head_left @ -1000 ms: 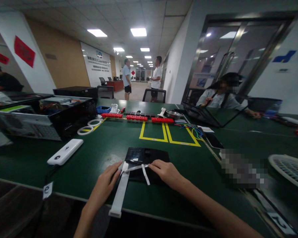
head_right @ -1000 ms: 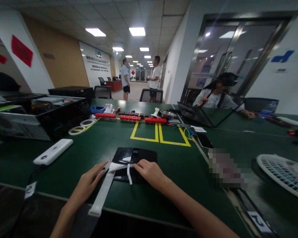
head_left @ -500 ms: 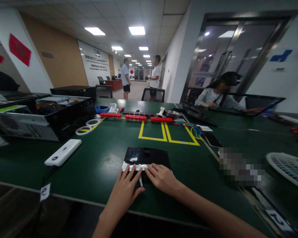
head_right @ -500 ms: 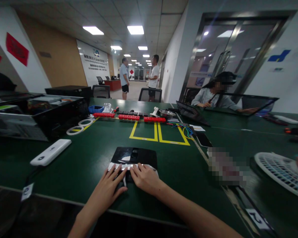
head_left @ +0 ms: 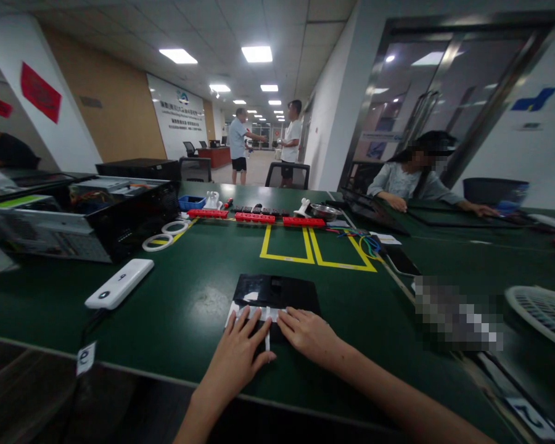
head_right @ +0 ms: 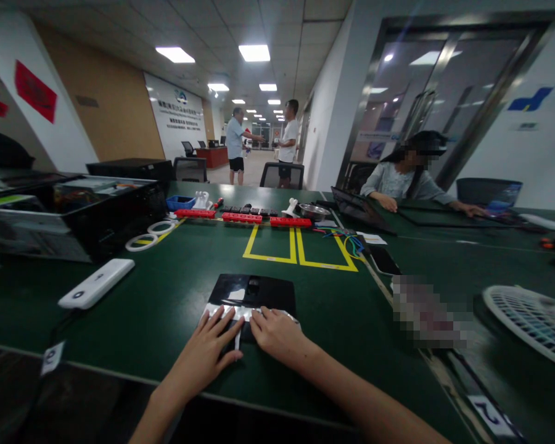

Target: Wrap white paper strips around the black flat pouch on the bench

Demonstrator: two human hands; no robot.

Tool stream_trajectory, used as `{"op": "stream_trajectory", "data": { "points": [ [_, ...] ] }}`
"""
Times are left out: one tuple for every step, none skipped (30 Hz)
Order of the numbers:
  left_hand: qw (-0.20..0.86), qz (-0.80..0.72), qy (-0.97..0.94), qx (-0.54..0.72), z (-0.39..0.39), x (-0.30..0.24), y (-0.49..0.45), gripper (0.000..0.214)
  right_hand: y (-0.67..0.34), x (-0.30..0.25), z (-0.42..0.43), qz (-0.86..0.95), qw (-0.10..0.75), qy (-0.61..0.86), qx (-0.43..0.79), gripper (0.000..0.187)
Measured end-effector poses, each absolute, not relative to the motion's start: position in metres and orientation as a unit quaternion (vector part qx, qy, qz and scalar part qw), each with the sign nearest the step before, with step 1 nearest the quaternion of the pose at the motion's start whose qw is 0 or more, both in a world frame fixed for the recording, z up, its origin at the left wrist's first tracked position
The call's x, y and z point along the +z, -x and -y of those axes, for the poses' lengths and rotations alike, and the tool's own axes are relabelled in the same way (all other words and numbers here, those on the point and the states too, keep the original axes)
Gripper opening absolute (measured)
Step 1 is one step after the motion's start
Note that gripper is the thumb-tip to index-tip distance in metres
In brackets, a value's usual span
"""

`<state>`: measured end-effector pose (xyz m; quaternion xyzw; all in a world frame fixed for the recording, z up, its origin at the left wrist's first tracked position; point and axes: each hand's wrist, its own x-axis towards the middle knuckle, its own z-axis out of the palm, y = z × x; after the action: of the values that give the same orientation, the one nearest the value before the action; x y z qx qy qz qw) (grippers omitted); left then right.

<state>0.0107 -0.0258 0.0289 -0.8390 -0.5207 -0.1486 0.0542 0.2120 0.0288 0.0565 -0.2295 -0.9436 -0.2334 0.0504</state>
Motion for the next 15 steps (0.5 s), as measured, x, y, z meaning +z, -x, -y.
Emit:
{"op": "stream_trajectory", "data": {
  "points": [
    [0.052,0.521,0.839,-0.147,0.025,0.03,-0.011,0.057,-0.212,0.057,-0.029,0.946,0.048,0.229,-0.225,0.028],
    [0.051,0.522,0.839,-0.146,0.025,0.03,-0.011,0.057,-0.212,0.057,-0.03,0.947,0.048,0.228,-0.219,0.028],
    [0.049,0.523,0.838,-0.144,0.024,0.031,-0.01,0.057,-0.213,0.058,-0.031,0.949,0.049,0.227,-0.214,0.027],
    [0.048,0.525,0.838,-0.143,0.024,0.031,-0.01,0.056,-0.213,0.059,-0.031,0.95,0.053,0.225,-0.212,0.027],
    [0.048,0.525,0.838,-0.143,0.024,0.031,-0.01,0.056,-0.214,0.059,-0.032,0.95,0.057,0.222,-0.211,0.027],
    [0.048,0.525,0.837,-0.144,0.024,0.031,-0.01,0.056,-0.214,0.059,-0.032,0.95,0.062,0.221,-0.21,0.028],
    [0.05,0.525,0.837,-0.145,0.023,0.031,-0.01,0.056,-0.214,0.059,-0.033,0.951,0.067,0.22,-0.208,0.028],
    [0.051,0.526,0.837,-0.146,0.023,0.031,-0.01,0.056,-0.214,0.058,-0.034,0.951,0.072,0.22,-0.204,0.028],
    [0.053,0.526,0.836,-0.147,0.023,0.03,-0.011,0.056,-0.215,0.058,-0.034,0.952,0.076,0.219,-0.197,0.028],
    [0.055,0.528,0.835,-0.148,0.023,0.03,-0.011,0.056,-0.215,0.057,-0.035,0.954,0.08,0.219,-0.188,0.027],
    [0.057,0.529,0.833,-0.15,0.023,0.029,-0.011,0.056,-0.216,0.056,-0.037,0.956,0.083,0.219,-0.176,0.027],
    [0.058,0.53,0.832,-0.153,0.023,0.028,-0.011,0.056,-0.216,0.055,-0.038,0.958,0.086,0.219,-0.163,0.028],
    [0.059,0.53,0.831,-0.157,0.023,0.027,-0.011,0.055,-0.217,0.055,-0.038,0.96,0.086,0.22,-0.148,0.028],
    [0.059,0.53,0.83,-0.162,0.023,0.027,-0.011,0.054,-0.218,0.055,-0.039,0.962,0.086,0.222,-0.133,0.03],
    [0.059,0.529,0.83,-0.166,0.023,0.026,-0.011,0.053,-0.218,0.054,-0.04,0.964,0.085,0.224,-0.117,0.031]
  ]
}}
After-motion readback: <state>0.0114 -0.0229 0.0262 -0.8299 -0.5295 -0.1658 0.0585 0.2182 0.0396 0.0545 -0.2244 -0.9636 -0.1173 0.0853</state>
